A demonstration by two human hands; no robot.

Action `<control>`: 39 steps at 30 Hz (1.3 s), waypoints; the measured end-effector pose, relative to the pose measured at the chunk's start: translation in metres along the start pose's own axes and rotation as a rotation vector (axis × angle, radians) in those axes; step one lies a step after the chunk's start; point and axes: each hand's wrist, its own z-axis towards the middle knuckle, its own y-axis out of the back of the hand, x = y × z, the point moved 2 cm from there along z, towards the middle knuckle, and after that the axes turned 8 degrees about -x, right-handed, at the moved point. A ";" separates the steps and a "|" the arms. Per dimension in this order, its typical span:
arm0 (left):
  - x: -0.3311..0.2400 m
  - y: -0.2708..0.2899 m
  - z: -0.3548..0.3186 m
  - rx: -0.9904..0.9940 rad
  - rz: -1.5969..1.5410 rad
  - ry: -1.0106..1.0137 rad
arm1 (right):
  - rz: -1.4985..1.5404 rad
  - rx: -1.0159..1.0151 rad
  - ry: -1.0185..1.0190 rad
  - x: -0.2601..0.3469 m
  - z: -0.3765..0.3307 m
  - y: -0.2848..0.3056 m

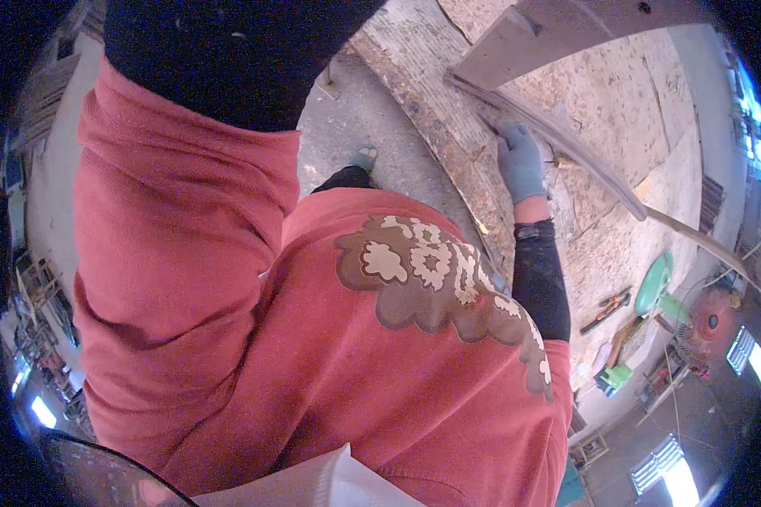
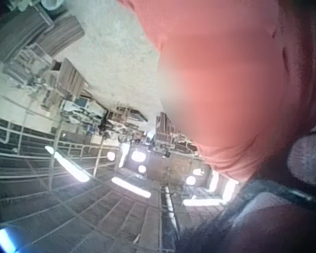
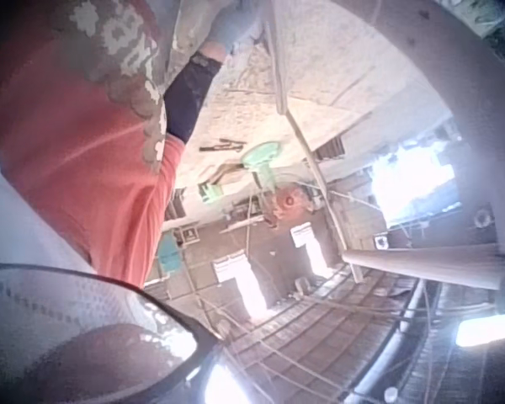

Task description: The person scrapes and sands the joints of a wooden chair frame using a blade and sandpaper, turning the frame to work on different sections before lifting and setting the frame aside.

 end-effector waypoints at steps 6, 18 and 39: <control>0.000 -0.009 -0.024 0.021 -0.087 0.062 | 0.221 -0.005 -0.286 0.008 -0.013 -0.003; -0.126 -0.013 -0.014 -0.044 -0.451 0.028 | 1.563 -0.735 -1.054 -0.095 -0.075 0.081; -0.345 -0.063 0.012 0.547 -1.691 0.714 | 1.933 -0.929 -0.429 -0.218 -0.114 0.099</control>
